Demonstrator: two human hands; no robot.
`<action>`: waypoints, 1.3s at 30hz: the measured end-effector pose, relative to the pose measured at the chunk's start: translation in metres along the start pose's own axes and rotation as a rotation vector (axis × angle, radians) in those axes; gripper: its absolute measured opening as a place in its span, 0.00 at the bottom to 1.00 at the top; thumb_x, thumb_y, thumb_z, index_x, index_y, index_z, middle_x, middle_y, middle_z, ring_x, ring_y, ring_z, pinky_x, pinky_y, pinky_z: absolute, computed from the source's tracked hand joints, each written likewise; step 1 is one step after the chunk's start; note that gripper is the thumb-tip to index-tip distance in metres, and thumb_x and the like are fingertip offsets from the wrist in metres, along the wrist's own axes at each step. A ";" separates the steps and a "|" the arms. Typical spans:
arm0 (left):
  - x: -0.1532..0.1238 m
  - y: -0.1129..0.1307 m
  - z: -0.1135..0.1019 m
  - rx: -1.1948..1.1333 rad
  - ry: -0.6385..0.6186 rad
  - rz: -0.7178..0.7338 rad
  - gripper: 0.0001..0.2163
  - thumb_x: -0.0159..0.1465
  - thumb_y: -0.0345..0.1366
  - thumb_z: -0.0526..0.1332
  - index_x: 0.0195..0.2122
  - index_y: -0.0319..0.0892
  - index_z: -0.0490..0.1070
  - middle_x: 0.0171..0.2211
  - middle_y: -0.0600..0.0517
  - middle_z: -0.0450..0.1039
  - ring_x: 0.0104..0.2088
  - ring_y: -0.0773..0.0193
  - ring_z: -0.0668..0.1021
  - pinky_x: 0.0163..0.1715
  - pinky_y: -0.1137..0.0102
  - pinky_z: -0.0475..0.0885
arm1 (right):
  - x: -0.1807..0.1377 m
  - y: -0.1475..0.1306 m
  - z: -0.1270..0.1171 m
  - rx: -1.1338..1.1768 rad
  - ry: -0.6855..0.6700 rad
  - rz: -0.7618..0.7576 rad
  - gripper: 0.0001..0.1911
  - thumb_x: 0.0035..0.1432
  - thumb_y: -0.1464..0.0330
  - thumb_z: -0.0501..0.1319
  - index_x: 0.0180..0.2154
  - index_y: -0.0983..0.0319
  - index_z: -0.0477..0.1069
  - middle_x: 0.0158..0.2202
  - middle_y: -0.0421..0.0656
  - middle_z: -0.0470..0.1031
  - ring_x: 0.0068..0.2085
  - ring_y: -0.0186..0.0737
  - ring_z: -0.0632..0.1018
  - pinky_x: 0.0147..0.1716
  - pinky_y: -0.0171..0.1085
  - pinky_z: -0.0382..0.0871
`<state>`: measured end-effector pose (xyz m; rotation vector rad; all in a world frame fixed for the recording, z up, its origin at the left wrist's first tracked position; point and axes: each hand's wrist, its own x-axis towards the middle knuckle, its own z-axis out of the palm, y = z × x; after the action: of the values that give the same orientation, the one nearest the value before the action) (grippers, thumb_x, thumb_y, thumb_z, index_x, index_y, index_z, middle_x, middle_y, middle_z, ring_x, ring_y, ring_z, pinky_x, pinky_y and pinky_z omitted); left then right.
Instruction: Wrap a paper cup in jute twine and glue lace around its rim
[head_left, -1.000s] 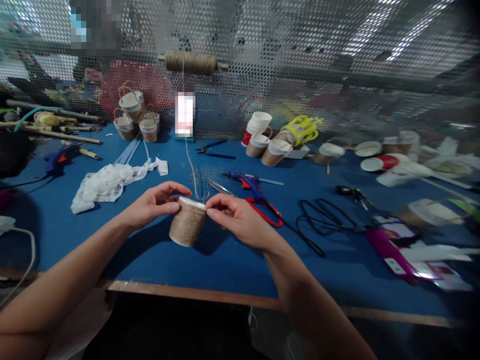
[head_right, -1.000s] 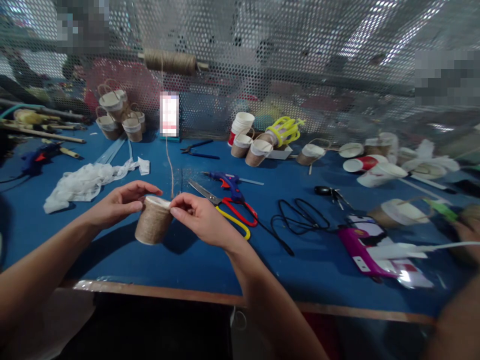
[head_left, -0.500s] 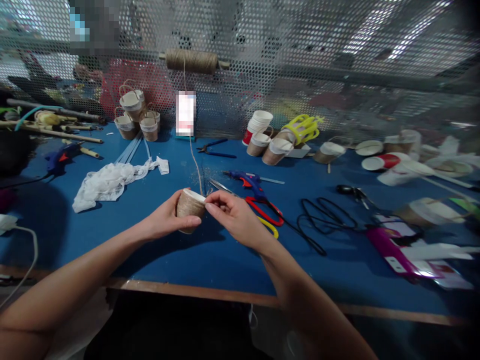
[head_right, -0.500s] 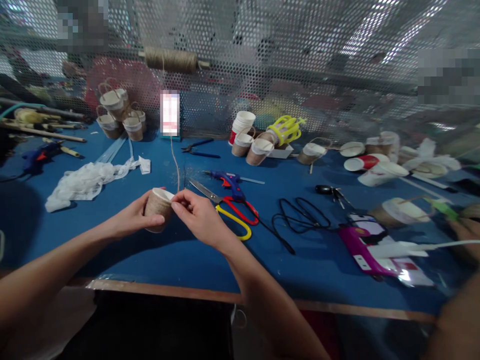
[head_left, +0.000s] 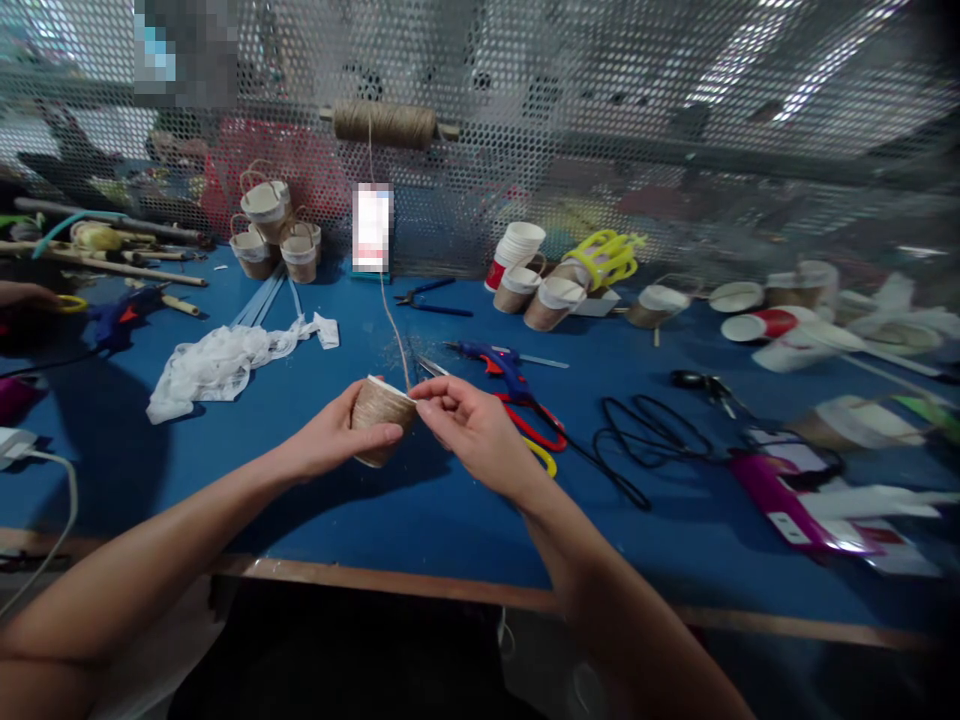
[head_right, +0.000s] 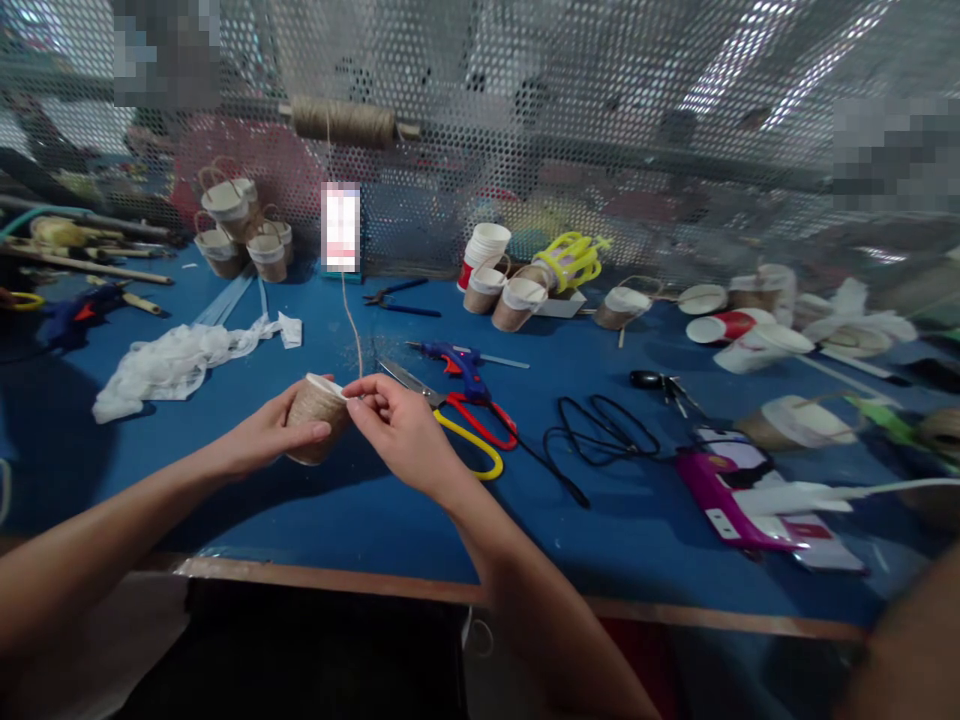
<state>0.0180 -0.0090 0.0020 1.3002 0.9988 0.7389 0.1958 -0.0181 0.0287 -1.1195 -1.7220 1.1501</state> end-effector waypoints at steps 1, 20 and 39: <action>0.000 0.000 0.000 -0.004 -0.001 0.001 0.34 0.48 0.45 0.65 0.53 0.37 0.56 0.42 0.44 0.68 0.39 0.59 0.71 0.37 0.66 0.66 | 0.000 0.000 0.000 -0.004 0.000 0.003 0.08 0.56 0.67 0.54 0.37 0.64 0.66 0.21 0.34 0.61 0.21 0.28 0.62 0.19 0.31 0.55; 0.001 -0.004 0.000 0.032 0.043 0.033 0.37 0.48 0.43 0.66 0.56 0.38 0.53 0.43 0.44 0.67 0.39 0.59 0.72 0.41 0.64 0.68 | 0.000 -0.003 -0.001 0.198 -0.104 0.166 0.05 0.55 0.69 0.55 0.34 0.63 0.66 0.13 0.29 0.56 0.15 0.25 0.57 0.14 0.30 0.48; -0.003 0.012 -0.017 0.653 0.198 0.618 0.15 0.57 0.39 0.61 0.45 0.41 0.66 0.52 0.42 0.64 0.54 0.54 0.66 0.55 0.54 0.59 | 0.000 0.003 0.000 -0.165 -0.055 0.001 0.08 0.55 0.68 0.54 0.32 0.65 0.69 0.22 0.36 0.65 0.22 0.29 0.63 0.22 0.31 0.56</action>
<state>0.0020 -0.0025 0.0147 2.1931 1.0430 1.0688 0.1969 -0.0177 0.0255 -1.1972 -1.8871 1.0639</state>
